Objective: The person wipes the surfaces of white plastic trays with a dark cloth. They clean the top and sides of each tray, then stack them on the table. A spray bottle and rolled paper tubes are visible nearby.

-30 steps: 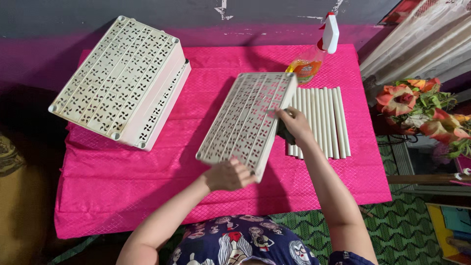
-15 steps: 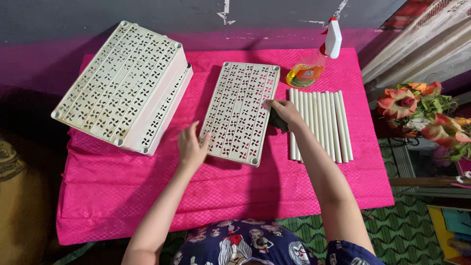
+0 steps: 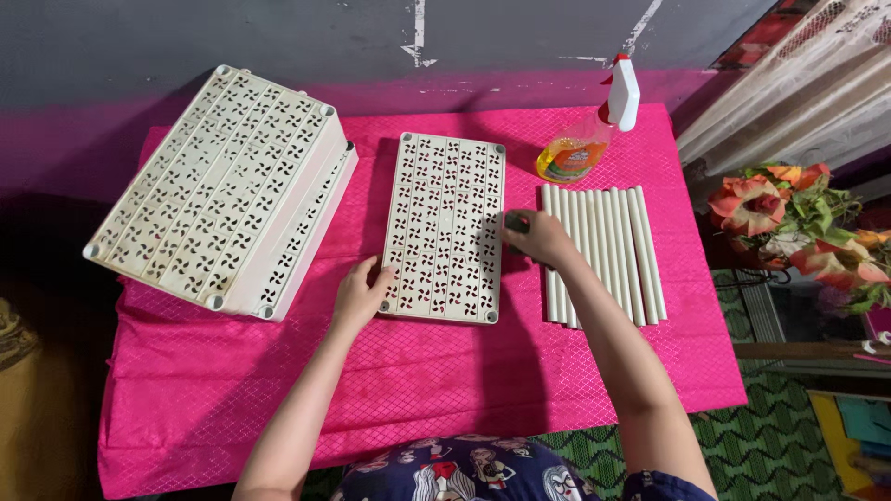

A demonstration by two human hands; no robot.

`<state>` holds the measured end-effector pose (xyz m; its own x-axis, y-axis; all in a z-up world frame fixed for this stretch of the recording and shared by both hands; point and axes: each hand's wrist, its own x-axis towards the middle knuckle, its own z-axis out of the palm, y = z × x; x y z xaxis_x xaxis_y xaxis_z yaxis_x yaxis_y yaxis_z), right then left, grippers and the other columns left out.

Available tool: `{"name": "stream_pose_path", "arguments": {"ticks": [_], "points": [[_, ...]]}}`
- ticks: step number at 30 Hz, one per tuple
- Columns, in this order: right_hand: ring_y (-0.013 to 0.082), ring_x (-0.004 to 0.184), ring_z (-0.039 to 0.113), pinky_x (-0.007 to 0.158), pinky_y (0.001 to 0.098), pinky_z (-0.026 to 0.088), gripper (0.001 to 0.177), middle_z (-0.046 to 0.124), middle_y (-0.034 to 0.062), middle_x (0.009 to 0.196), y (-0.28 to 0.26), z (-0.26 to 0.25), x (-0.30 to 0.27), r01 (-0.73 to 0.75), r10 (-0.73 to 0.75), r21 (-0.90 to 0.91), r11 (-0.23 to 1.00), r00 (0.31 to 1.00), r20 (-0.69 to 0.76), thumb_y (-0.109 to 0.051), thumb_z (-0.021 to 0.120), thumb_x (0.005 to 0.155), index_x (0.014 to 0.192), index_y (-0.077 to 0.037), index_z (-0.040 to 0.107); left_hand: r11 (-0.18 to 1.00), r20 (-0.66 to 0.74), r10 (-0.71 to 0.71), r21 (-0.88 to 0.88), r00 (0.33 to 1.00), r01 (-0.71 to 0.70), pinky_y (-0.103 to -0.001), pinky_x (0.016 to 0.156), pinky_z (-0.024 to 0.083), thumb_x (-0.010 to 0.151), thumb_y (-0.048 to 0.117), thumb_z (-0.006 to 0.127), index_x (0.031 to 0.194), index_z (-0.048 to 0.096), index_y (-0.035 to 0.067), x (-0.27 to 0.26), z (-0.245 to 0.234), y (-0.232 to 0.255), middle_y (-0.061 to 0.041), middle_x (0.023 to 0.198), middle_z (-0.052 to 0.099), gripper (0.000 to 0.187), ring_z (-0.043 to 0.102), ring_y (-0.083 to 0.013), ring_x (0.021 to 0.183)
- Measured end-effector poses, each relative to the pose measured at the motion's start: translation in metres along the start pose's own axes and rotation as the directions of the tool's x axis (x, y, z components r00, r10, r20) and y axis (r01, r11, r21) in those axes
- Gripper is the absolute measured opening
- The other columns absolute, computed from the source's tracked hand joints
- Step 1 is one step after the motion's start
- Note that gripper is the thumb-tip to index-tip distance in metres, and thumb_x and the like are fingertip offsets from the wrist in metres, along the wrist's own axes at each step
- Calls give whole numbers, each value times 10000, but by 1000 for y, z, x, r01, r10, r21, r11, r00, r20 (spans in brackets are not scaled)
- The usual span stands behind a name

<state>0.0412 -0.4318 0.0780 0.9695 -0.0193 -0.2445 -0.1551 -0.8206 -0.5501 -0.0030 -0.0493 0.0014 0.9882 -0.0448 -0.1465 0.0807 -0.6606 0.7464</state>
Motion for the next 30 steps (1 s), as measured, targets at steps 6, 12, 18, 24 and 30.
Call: {"name": "stream_pose_path", "arguments": {"ticks": [6,12,18,24,30], "points": [[342,1087,715,957,419,552,808,730,216,1178,-3,7,-45,1,0,45,999,1000,-23,-479,849,765,1451,-158,568,991,0,-13,-137,1000,13,-418,1068,504,898,428,640,1420,581,46,13,9,18,-213,1355,662,650,641,-334,1280],[304,1086,727,958,408,561,833,743,195,1167,-9,6,-47,-100,112,124,987,989,-94,-379,878,727,1465,-172,553,993,-11,29,-118,1000,-30,-428,1034,493,900,414,675,1424,568,35,24,26,34,-238,1377,621,655,617,-357,1261],[294,1082,729,949,413,572,784,743,187,1168,-5,2,-27,-45,88,191,981,970,-225,-222,880,727,1449,-154,581,989,-52,50,-139,997,-57,-434,1034,496,906,415,675,1411,588,37,34,47,34,-235,1328,651,637,633,-357,1236],[325,1082,725,928,436,576,691,746,184,1179,1,-7,-7,-8,54,149,989,951,-305,-230,862,740,1387,-180,624,980,-131,34,-192,991,-59,-427,969,533,901,400,675,1376,603,42,52,76,44,-220,1279,664,599,670,-351,1152],[388,1046,711,880,494,569,553,744,198,1123,-23,-24,-24,-62,-3,-168,984,931,-364,-310,810,844,1352,-174,642,962,-50,145,-227,988,-153,-418,950,546,937,359,653,1471,464,23,20,45,75,-189,1299,649,659,680,-325,1125]]}}
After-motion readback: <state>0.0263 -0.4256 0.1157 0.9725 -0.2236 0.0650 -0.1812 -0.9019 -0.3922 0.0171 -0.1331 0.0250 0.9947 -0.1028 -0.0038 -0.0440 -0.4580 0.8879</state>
